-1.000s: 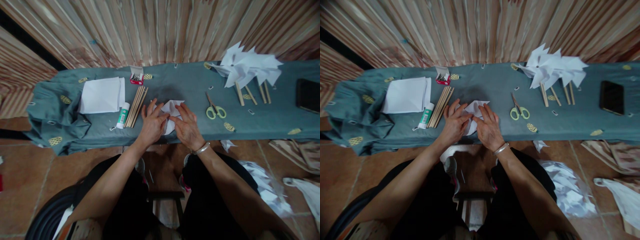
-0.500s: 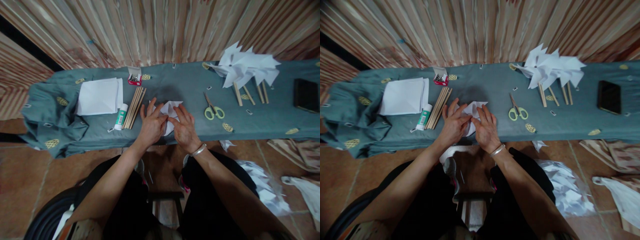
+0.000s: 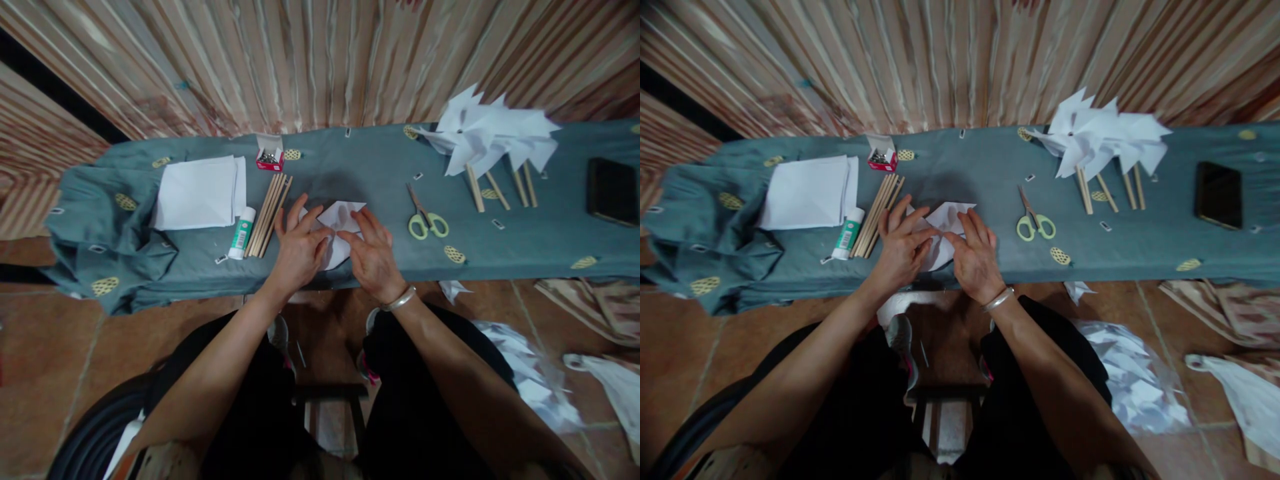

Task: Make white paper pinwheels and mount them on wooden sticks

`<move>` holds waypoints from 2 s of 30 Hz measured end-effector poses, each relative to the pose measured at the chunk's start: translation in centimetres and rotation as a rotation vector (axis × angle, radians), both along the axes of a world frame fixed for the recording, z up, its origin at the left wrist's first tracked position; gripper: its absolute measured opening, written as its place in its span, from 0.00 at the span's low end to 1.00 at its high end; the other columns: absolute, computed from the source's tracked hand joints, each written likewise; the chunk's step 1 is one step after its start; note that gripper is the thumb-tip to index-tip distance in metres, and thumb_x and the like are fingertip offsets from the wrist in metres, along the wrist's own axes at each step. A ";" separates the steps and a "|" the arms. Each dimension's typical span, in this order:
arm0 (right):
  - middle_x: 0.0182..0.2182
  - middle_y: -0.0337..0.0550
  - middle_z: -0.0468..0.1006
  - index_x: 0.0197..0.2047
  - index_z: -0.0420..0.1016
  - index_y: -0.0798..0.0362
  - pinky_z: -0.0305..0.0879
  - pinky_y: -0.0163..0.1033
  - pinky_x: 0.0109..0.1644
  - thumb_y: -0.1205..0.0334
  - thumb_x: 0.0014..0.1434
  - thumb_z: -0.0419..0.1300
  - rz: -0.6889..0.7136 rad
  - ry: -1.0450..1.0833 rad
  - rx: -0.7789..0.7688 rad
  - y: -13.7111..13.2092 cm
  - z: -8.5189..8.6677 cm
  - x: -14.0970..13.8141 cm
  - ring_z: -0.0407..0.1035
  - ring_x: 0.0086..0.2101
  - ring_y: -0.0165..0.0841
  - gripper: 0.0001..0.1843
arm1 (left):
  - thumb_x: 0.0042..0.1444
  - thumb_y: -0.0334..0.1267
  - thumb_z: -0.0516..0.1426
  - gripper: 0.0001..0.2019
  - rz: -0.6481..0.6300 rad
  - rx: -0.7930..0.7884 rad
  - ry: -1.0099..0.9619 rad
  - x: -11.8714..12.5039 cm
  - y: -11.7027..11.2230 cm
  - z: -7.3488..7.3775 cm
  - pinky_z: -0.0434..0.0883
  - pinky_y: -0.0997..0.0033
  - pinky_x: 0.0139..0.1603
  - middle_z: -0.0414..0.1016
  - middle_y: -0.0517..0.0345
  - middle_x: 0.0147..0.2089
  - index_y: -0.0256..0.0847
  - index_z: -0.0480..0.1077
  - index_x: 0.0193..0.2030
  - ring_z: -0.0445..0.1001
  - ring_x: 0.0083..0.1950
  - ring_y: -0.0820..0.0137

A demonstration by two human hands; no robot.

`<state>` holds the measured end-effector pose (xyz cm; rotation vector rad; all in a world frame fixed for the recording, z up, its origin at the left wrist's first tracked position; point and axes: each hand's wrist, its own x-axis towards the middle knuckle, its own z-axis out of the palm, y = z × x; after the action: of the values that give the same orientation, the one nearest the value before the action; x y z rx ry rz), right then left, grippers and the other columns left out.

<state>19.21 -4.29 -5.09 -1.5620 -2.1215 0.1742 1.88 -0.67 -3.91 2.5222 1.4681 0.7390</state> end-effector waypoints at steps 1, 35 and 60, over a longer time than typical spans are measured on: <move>0.66 0.50 0.61 0.55 0.73 0.49 0.53 0.60 0.63 0.70 0.63 0.47 0.007 -0.010 -0.002 0.0 0.0 0.0 0.47 0.67 0.47 0.22 | 0.63 0.39 0.53 0.11 -0.005 -0.001 0.002 0.0 -0.1 0.0 0.40 0.40 0.70 0.69 0.58 0.64 0.50 0.78 0.43 0.49 0.73 0.57; 0.65 0.48 0.63 0.55 0.74 0.48 0.53 0.59 0.63 0.70 0.63 0.47 0.049 -0.038 0.008 0.1 0.1 -0.3 0.48 0.67 0.46 0.22 | 0.62 0.34 0.54 0.09 -0.036 -0.008 -0.012 -0.4 -0.1 0.4 0.38 0.39 0.71 0.70 0.56 0.63 0.47 0.77 0.41 0.47 0.74 0.56; 0.65 0.47 0.62 0.60 0.71 0.45 0.56 0.60 0.62 0.73 0.62 0.45 0.002 0.006 0.008 -0.3 0.3 0.2 0.49 0.67 0.47 0.28 | 0.63 0.38 0.54 0.09 -0.042 0.101 -0.024 -0.4 0.1 -0.3 0.41 0.37 0.70 0.73 0.55 0.60 0.47 0.77 0.40 0.52 0.72 0.56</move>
<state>19.38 -4.56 -4.78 -1.5533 -2.1165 0.1708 1.51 -0.59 -4.21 2.5986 1.4000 0.8542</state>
